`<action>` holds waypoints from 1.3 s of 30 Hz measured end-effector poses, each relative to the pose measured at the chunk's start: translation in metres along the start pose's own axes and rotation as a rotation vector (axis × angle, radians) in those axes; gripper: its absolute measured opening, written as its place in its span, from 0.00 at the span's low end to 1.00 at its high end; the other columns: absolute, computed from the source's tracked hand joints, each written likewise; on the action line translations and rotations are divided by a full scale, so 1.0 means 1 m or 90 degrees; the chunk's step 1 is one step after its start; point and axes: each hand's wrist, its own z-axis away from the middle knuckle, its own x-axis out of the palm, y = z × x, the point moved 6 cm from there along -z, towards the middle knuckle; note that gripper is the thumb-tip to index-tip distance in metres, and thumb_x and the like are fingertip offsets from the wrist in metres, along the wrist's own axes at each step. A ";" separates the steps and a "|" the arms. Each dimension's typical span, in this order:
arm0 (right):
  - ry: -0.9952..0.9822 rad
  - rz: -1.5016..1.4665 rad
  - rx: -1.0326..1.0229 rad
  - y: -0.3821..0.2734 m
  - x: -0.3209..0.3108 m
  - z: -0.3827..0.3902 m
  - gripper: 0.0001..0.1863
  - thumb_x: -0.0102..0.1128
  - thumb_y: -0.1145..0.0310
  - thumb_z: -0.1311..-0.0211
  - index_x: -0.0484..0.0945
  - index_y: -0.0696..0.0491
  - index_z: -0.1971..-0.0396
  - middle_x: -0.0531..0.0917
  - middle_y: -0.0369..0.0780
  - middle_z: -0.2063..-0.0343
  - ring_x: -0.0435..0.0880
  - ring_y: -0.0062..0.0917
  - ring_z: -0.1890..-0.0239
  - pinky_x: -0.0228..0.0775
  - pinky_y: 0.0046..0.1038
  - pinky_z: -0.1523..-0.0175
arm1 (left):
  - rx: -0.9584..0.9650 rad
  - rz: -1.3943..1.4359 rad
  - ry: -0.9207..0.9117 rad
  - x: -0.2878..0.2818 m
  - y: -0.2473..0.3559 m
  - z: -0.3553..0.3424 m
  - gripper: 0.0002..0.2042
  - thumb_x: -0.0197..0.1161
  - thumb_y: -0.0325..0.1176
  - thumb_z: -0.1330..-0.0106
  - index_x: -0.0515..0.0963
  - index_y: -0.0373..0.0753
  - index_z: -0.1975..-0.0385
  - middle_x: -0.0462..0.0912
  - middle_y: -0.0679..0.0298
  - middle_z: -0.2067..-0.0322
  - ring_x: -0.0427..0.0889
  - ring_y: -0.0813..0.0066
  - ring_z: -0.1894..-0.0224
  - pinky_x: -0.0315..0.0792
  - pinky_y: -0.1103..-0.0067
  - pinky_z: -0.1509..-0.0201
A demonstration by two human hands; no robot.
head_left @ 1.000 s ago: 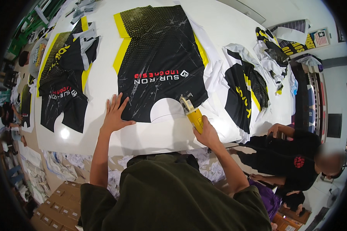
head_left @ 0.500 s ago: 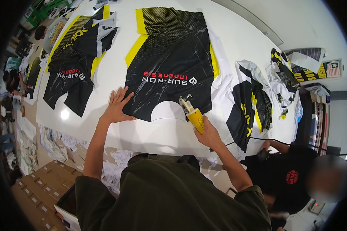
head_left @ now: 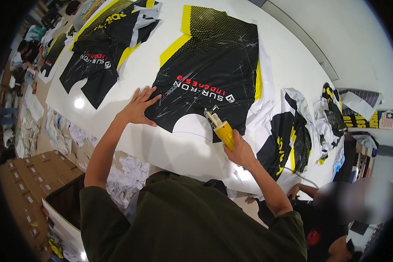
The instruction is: The person uses a yellow electric fabric cutter to cut black and yellow printed fabric pieces on a white table. They repeatedly position the fabric, cut along the edges, and move the cut pieces aside to continue the process.
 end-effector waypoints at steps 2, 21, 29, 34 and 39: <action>-0.005 0.006 -0.018 0.002 -0.001 -0.006 0.35 0.65 0.60 0.34 0.60 0.63 0.36 0.80 0.62 0.53 0.85 0.60 0.58 0.81 0.51 0.54 | 0.002 0.003 0.002 0.000 -0.001 0.000 0.62 0.80 0.67 0.58 0.56 0.53 0.20 0.41 0.55 0.17 0.36 0.48 0.16 0.29 0.49 0.17; -0.080 0.074 -0.127 -0.002 -0.015 -0.049 0.40 0.68 0.59 0.36 0.59 0.64 0.33 0.80 0.65 0.50 0.85 0.61 0.54 0.81 0.49 0.51 | -0.021 0.014 0.002 -0.004 0.005 0.001 0.62 0.86 0.56 0.61 0.58 0.55 0.21 0.44 0.56 0.18 0.39 0.52 0.16 0.33 0.50 0.16; -0.097 0.095 -0.157 -0.008 -0.018 -0.060 0.41 0.68 0.58 0.36 0.60 0.65 0.32 0.80 0.63 0.48 0.85 0.60 0.51 0.81 0.47 0.48 | -0.032 0.005 0.002 -0.002 0.003 0.001 0.62 0.86 0.57 0.62 0.58 0.57 0.20 0.44 0.61 0.18 0.38 0.56 0.16 0.32 0.51 0.15; -0.115 0.102 -0.162 -0.017 -0.016 -0.064 0.41 0.68 0.58 0.36 0.59 0.65 0.32 0.80 0.63 0.48 0.84 0.60 0.50 0.80 0.48 0.47 | -0.034 0.016 -0.002 -0.002 0.005 0.002 0.62 0.87 0.56 0.62 0.58 0.56 0.21 0.44 0.59 0.18 0.39 0.55 0.16 0.32 0.51 0.15; -0.113 0.101 -0.163 -0.019 -0.011 -0.063 0.40 0.68 0.58 0.36 0.60 0.64 0.33 0.80 0.63 0.48 0.84 0.60 0.51 0.80 0.48 0.48 | -0.019 0.006 0.003 -0.002 0.000 0.001 0.63 0.85 0.59 0.61 0.57 0.55 0.20 0.44 0.57 0.18 0.38 0.51 0.16 0.33 0.50 0.16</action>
